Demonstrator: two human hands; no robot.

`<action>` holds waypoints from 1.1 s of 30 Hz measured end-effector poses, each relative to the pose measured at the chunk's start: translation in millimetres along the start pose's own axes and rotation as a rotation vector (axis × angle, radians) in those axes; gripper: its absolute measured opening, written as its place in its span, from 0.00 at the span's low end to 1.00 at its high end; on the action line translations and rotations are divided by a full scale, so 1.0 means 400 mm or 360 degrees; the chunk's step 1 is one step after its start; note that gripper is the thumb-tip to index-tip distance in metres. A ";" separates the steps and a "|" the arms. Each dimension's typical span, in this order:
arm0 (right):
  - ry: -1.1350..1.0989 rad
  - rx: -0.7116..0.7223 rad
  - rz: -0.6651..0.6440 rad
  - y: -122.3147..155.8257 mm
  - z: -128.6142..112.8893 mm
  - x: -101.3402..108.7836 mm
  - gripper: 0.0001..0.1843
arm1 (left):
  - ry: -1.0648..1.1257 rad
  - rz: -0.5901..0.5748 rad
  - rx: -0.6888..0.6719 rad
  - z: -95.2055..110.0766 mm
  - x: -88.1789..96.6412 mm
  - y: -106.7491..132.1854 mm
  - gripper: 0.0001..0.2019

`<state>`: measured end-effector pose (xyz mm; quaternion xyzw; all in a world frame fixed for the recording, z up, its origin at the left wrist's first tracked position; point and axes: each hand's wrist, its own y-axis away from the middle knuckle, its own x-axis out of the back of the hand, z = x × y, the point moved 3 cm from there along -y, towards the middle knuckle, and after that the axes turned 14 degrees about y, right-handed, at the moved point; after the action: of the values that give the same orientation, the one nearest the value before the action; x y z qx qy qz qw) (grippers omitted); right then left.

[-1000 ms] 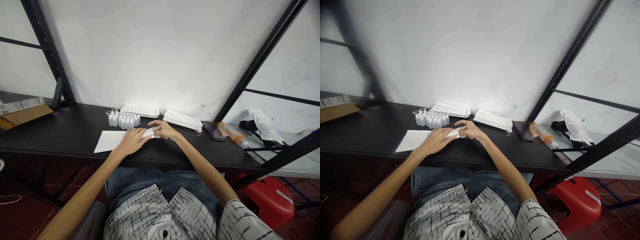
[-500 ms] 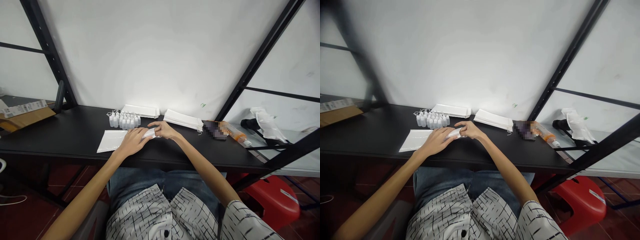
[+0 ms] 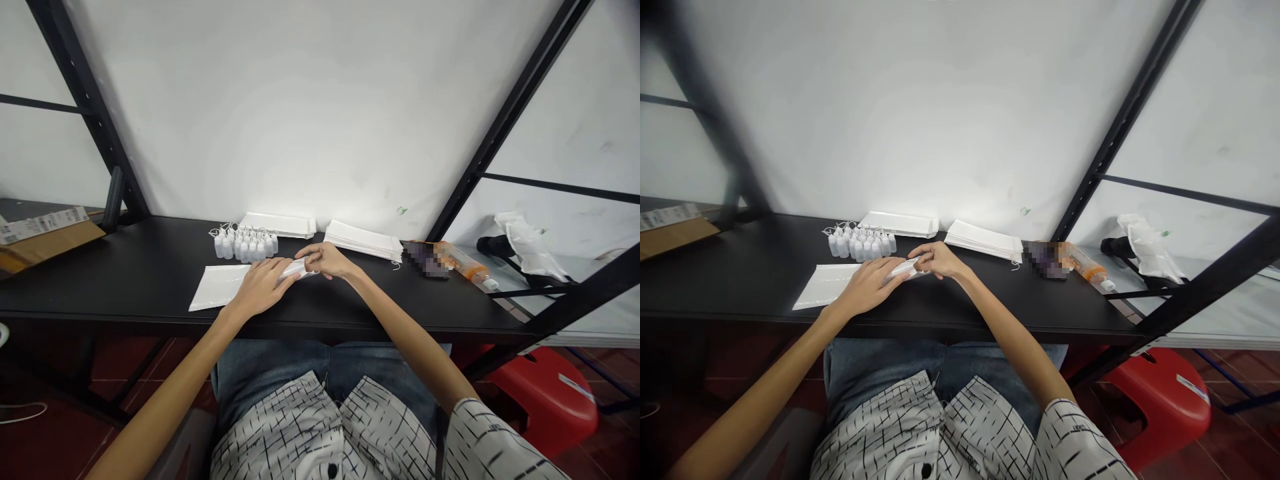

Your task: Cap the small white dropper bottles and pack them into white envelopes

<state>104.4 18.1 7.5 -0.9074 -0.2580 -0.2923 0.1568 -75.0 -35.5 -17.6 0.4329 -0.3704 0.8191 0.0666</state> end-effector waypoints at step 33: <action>0.0173 -0.0269 0.0607 0.055 0.067 0.191 0.07 | -0.0188 0.0003 -0.0259 0.080 -0.012 0.002 0.25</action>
<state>181.7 40.5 30.4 -0.9326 -0.0475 -0.3265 0.1464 -51.2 -56.3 -10.2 0.4732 -0.4394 0.7594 0.0787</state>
